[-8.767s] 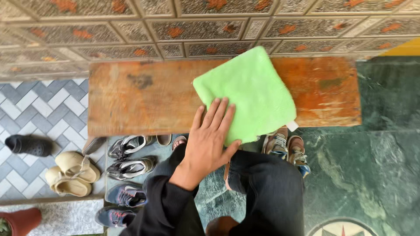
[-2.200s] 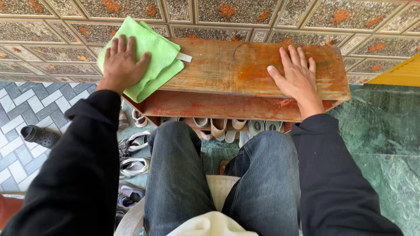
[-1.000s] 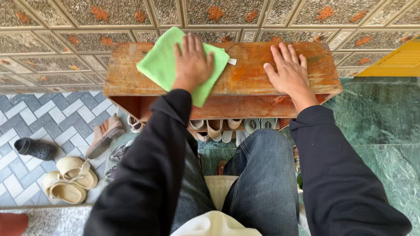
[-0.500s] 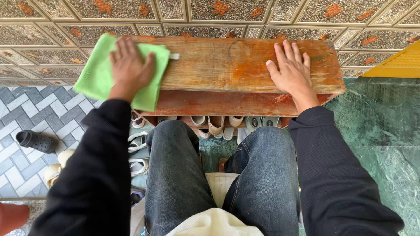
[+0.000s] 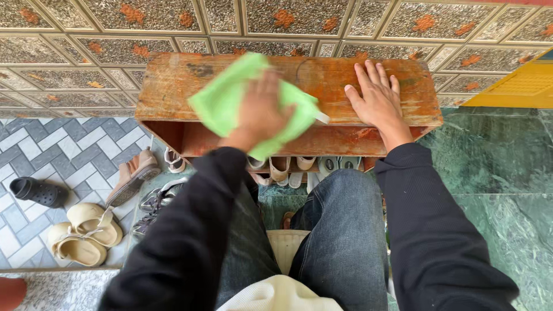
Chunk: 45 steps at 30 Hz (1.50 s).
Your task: The person wipes the top and interior shelves of a wooden shoe rack with a green cloth. They then pick up a pair of sneakers from the floor and wipe them with the same cloth.
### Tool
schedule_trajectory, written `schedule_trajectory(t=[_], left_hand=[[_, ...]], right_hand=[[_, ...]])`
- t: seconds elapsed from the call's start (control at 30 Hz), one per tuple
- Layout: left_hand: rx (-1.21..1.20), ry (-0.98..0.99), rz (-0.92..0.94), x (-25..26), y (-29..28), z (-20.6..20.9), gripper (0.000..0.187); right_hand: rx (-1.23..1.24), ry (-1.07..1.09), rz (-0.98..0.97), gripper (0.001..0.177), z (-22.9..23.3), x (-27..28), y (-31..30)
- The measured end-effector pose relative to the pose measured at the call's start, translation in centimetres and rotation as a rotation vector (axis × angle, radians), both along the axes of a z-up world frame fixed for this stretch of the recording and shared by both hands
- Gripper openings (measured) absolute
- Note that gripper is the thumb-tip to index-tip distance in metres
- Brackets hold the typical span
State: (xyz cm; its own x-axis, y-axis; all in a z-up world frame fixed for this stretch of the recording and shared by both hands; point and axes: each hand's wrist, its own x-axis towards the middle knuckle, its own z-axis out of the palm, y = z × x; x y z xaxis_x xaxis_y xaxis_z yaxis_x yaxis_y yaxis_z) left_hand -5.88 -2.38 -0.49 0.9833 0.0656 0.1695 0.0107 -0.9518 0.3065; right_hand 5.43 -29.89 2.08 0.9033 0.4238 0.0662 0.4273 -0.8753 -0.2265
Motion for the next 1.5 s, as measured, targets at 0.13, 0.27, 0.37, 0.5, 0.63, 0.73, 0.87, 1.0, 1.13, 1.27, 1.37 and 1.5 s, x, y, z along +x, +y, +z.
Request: schedule_trajectory(t=[0.13, 0.27, 0.37, 0.5, 0.63, 0.73, 0.87, 1.0, 1.13, 1.27, 1.37, 1.5], left_hand=[[0.037, -0.076, 0.299, -3.0, 10.3, 1.6, 0.097], [0.066, -0.016, 0.377, -1.6, 13.9, 0.7, 0.097], [0.156, -0.019, 0.306, 1.5, 9.7, 0.4, 0.094], [0.117, 0.044, 0.063, 4.0, -1.1, 1.8, 0.095], [0.093, 0.007, -0.151, 1.8, -5.9, 1.4, 0.092], [0.009, -0.060, -0.055, -0.2, -1.0, 0.4, 0.091], [0.093, -0.038, 0.241, -2.8, 10.8, 0.1, 0.090], [0.110, 0.007, 0.352, -4.0, 17.6, 0.2, 0.093], [0.128, 0.014, 0.336, -2.3, 14.3, 0.0, 0.093], [0.113, -0.060, 0.088, 0.4, 3.1, -0.5, 0.095], [0.046, -0.119, -0.141, 0.9, -4.3, -0.2, 0.073], [-0.187, -0.288, -0.134, -1.3, -7.6, 0.8, 0.044]], right_hand=[[0.003, -0.012, -0.005, 0.070, -0.2, 0.1, 0.8], [-0.005, -0.020, -0.001, 0.070, -0.7, 0.1, 0.5], [-0.010, -0.025, 0.002, 0.070, -0.7, 0.1, 0.5], [0.003, -0.026, 0.002, 0.071, -0.1, 0.1, 0.1], [0.013, -0.009, 0.012, 0.071, 0.0, -0.1, 0.3], [0.022, -0.008, 0.016, 0.071, -0.1, -0.3, 0.1], [0.008, 0.005, 0.005, 0.070, -0.2, -0.2, 0.5], [0.000, -0.011, 0.011, 0.071, -0.2, 0.0, 0.6], [-0.001, -0.002, -0.004, 0.071, -0.6, 0.0, 0.7], [0.022, -0.022, 0.012, 0.070, -0.7, 0.1, -0.1], [0.060, -0.039, -0.001, 0.069, 0.1, 0.3, 0.0], [0.166, 0.002, -0.081, 0.067, 1.2, -2.7, 0.6]])
